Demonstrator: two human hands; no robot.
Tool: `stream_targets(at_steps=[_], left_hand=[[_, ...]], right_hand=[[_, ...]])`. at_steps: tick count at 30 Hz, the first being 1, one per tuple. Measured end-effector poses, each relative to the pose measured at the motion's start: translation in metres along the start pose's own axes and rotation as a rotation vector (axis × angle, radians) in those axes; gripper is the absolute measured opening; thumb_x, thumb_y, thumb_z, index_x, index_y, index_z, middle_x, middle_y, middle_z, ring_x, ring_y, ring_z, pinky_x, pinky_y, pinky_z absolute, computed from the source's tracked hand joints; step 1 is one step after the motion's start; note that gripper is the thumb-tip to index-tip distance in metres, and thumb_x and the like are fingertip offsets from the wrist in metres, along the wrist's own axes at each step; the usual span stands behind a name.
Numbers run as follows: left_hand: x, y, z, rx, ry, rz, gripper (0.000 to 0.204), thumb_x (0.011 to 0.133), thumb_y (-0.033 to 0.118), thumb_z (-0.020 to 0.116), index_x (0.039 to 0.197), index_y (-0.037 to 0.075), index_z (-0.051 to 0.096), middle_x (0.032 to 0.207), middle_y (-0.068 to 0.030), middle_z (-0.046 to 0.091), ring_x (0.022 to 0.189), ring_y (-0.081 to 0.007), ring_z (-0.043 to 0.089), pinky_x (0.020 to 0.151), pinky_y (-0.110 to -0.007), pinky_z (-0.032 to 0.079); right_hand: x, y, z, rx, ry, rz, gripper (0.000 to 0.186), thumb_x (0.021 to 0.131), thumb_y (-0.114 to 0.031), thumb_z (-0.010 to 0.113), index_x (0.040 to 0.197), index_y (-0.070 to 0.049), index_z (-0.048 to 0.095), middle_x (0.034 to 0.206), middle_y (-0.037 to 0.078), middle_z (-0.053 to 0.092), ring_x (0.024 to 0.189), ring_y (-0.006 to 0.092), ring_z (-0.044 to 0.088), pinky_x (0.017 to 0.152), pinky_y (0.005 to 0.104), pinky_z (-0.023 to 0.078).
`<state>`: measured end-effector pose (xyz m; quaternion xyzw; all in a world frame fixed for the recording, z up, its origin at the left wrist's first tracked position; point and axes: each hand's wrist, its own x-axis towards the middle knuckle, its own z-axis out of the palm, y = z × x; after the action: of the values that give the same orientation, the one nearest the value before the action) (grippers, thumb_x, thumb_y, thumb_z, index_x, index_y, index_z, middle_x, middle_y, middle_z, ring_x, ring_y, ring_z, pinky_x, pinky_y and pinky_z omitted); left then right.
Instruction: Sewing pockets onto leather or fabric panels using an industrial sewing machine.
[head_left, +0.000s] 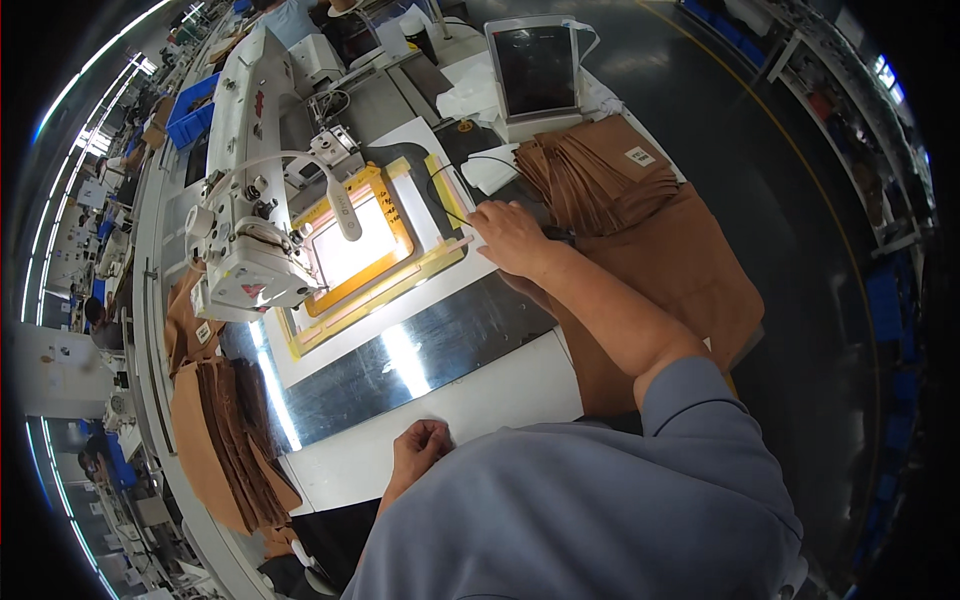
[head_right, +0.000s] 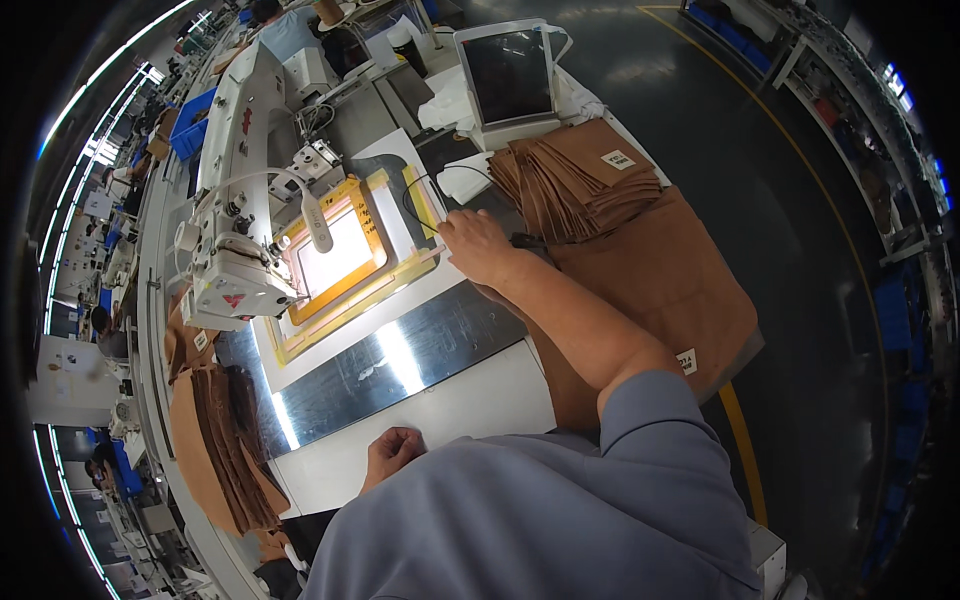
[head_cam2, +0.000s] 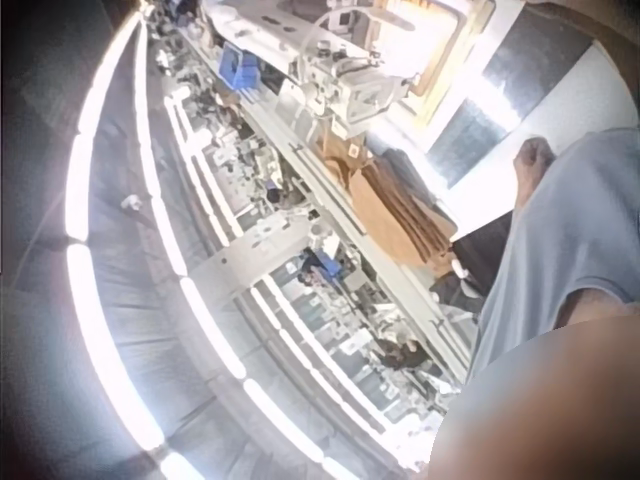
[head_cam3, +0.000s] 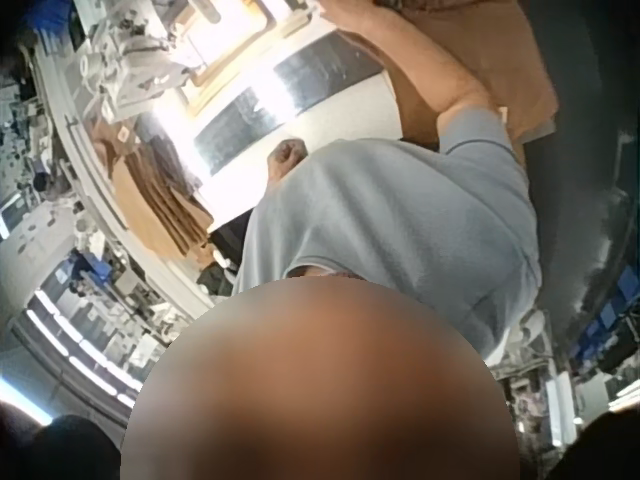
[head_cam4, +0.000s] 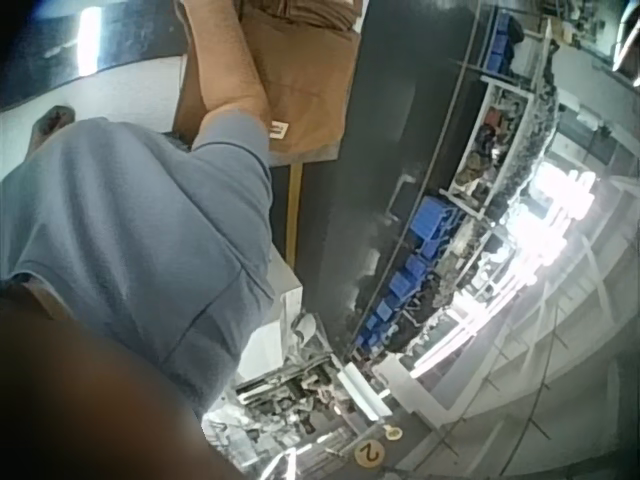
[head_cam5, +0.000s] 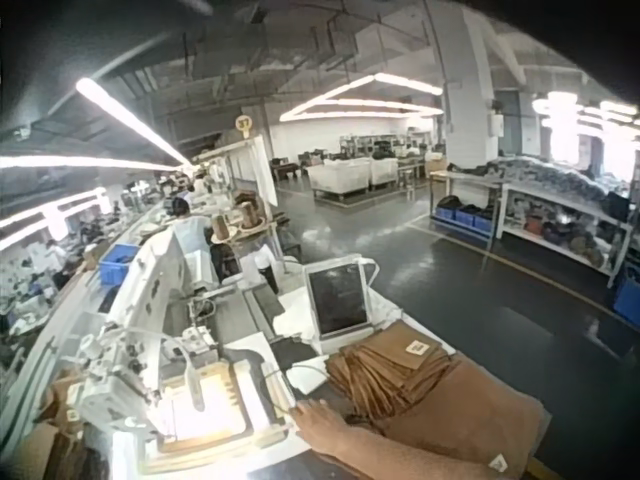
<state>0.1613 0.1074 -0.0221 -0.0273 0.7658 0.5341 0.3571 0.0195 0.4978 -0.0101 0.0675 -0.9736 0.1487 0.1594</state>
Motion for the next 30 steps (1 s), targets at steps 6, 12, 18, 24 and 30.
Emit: stream_targets(at_steps=[6, 12, 18, 24, 30], left_hand=[[-0.003, -0.004, -0.002, -0.082, 0.031, -0.012, 0.016, 0.103, 0.014, 0.063, 0.104, -0.001, 0.068, 0.082, -0.0064, 0.071, 0.073, -0.011, 0.066, 0.066, -0.026, 0.054], [-0.001, 0.006, -0.006, -0.142, -0.008, -0.077, 0.017, 0.103, 0.018, 0.064, 0.105, 0.001, 0.066, 0.079, -0.0057, 0.07, 0.069, -0.0108, 0.065, 0.062, -0.025, 0.052], [0.003, 0.013, -0.009, -0.136, -0.048, -0.093, 0.018, 0.104, 0.02, 0.062, 0.107, 0.002, 0.066, 0.078, -0.005, 0.07, 0.069, -0.0101, 0.065, 0.06, -0.024, 0.051], [0.003, 0.008, -0.01, -0.208, -0.043, -0.097, 0.019, 0.105, 0.02, 0.062, 0.109, 0.002, 0.065, 0.078, -0.0061, 0.07, 0.069, -0.0117, 0.066, 0.062, -0.024, 0.052], [0.006, 0.005, -0.013, -0.193, -0.061, -0.107, 0.02, 0.105, 0.021, 0.063, 0.109, 0.002, 0.066, 0.079, -0.007, 0.071, 0.069, -0.0125, 0.067, 0.062, -0.025, 0.052]], right_hand=[[0.019, 0.008, 0.001, -0.15, -0.189, 0.05, 0.023, 0.089, -0.01, 0.061, 0.109, -0.005, 0.071, 0.096, 0.01, 0.071, 0.089, 0.0282, 0.072, 0.085, 0.0424, 0.05], [0.037, 0.003, -0.013, -0.229, -0.349, 0.05, 0.013, 0.084, -0.009, 0.068, 0.093, -0.006, 0.075, 0.093, 0.014, 0.076, 0.093, 0.0294, 0.075, 0.078, 0.041, 0.06], [0.042, 0.022, -0.02, -0.063, -0.354, 0.072, 0.015, 0.08, -0.008, 0.071, 0.093, 0.0, 0.072, 0.091, 0.017, 0.075, 0.089, 0.0324, 0.075, 0.076, 0.04, 0.06], [0.065, 0.059, -0.076, 0.689, 0.13, 0.317, 0.017, 0.082, -0.006, 0.074, 0.095, 0.002, 0.065, 0.083, 0.013, 0.072, 0.079, 0.0216, 0.074, 0.071, 0.0339, 0.058], [0.071, 0.116, -0.11, 1.039, 0.373, 0.456, 0.008, 0.096, -0.001, 0.065, 0.102, 0.0, 0.061, 0.095, 0.006, 0.065, 0.085, 0.0181, 0.074, 0.069, 0.0269, 0.063]])
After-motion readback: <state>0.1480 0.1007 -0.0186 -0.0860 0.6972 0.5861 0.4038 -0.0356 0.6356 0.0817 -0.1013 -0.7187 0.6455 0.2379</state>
